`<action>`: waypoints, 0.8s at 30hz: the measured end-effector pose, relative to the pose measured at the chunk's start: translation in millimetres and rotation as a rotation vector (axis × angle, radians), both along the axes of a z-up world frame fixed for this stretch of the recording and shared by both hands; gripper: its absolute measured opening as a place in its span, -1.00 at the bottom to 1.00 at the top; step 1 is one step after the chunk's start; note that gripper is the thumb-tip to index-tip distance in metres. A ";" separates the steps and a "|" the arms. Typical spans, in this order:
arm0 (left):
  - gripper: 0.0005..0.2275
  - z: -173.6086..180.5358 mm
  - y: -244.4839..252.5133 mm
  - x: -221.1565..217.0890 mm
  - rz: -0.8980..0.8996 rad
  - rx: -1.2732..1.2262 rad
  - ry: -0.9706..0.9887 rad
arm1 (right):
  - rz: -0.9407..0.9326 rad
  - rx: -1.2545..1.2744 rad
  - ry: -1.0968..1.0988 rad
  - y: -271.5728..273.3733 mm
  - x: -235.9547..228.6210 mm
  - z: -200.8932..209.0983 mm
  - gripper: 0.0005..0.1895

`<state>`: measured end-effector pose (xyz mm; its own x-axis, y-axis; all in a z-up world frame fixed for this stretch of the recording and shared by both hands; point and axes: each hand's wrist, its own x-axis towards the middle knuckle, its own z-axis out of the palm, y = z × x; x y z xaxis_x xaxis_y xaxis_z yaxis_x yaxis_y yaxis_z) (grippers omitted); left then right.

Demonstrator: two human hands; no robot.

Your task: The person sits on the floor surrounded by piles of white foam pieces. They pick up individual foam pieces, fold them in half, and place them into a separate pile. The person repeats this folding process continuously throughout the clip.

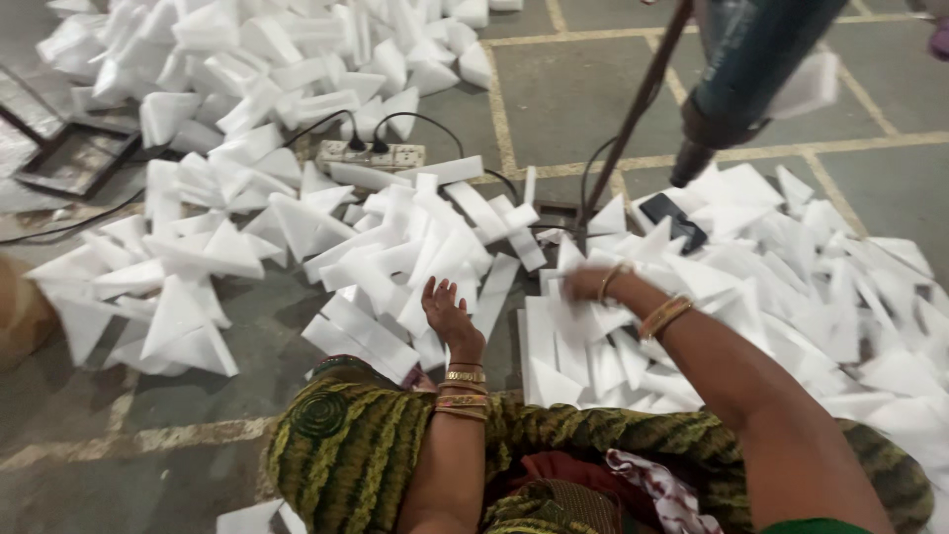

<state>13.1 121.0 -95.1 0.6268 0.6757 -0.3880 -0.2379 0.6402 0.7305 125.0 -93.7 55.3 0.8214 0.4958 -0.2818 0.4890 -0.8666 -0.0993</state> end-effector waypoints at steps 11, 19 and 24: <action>-0.54 -77.3 24.8 33.9 0.009 0.275 0.285 | 0.069 0.290 -0.087 47.7 9.4 -28.9 -0.28; -0.36 -65.7 73.0 40.5 -0.298 1.035 1.005 | -0.306 0.035 0.126 -111.3 -13.4 -161.8 -0.44; -0.37 -83.4 74.0 21.3 -0.490 0.988 1.214 | -0.652 -0.184 0.167 -168.5 -31.3 -173.5 -0.26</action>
<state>34.3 195.0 -178.5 0.5114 0.7858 -0.3478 0.8191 -0.3232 0.4740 93.7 -262.2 -118.2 0.8738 -0.1520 -0.4620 -0.1459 -0.9881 0.0491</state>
